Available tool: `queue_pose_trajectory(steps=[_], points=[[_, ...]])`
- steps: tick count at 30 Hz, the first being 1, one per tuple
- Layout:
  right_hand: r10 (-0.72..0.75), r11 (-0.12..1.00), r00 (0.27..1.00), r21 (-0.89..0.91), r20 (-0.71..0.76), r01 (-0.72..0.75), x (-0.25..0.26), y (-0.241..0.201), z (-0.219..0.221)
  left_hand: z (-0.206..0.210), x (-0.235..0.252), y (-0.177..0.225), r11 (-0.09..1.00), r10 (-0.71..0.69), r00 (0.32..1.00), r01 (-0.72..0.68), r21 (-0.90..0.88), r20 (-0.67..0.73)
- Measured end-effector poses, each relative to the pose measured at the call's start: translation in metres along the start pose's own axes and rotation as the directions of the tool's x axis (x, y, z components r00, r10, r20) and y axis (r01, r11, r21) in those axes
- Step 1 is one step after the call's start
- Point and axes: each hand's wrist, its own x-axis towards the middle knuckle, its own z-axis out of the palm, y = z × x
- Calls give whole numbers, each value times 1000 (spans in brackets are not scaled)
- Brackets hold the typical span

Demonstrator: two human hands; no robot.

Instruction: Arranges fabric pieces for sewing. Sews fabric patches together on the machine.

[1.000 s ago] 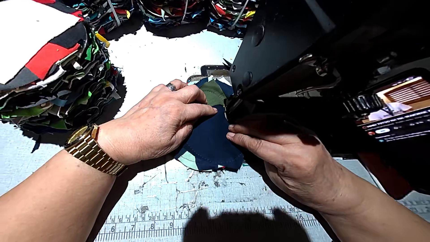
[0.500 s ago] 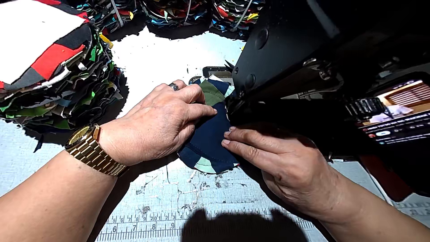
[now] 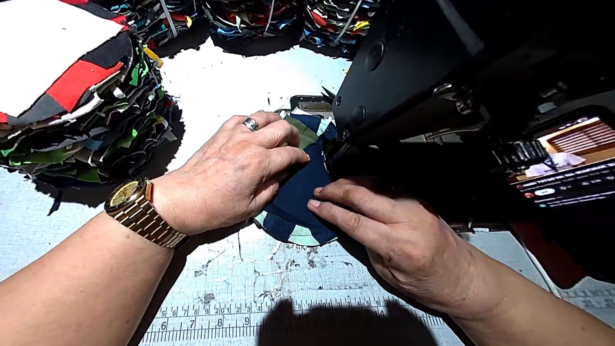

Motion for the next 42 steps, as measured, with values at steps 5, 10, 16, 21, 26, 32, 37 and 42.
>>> queue_pose_trajectory(steps=[5, 10, 16, 21, 26, 32, 37, 42], points=[[15, 1000, 1000, -12, 2, -15, -1, 0, -2, 6, -1, -5, 998, 23, 999, -22, -66, 22], [41, 999, 999, -30, -34, -42, -3, 5, -7, 0, -1, -1, 1000, -15, 999, 16, -18, 35], [51, 998, 997, -46, -52, -54, -4, 10, -10, -2, 0, 3, 999, -42, 997, 41, 22, 57], [37, 999, 997, -18, -73, -38, 0, 3, -4, -2, 1, 2, 999, -49, 998, 48, 23, 50], [3, 1000, 1000, -3, 30, -3, 4, -2, 3, -1, 1, 2, 999, -48, 998, 47, 23, 44], [1, 1000, 1000, -17, 5, -1, 2, -1, 1, -2, 1, 2, 999, -42, 999, 42, -2, 32], [39, 999, 999, -25, -27, -40, -1, 2, -3, -5, 0, 4, 999, -39, 999, 39, -4, 21], [62, 997, 997, -43, -56, -64, 1, 5, -7, -8, 1, 9, 1000, -22, 999, 21, 23, 29]])
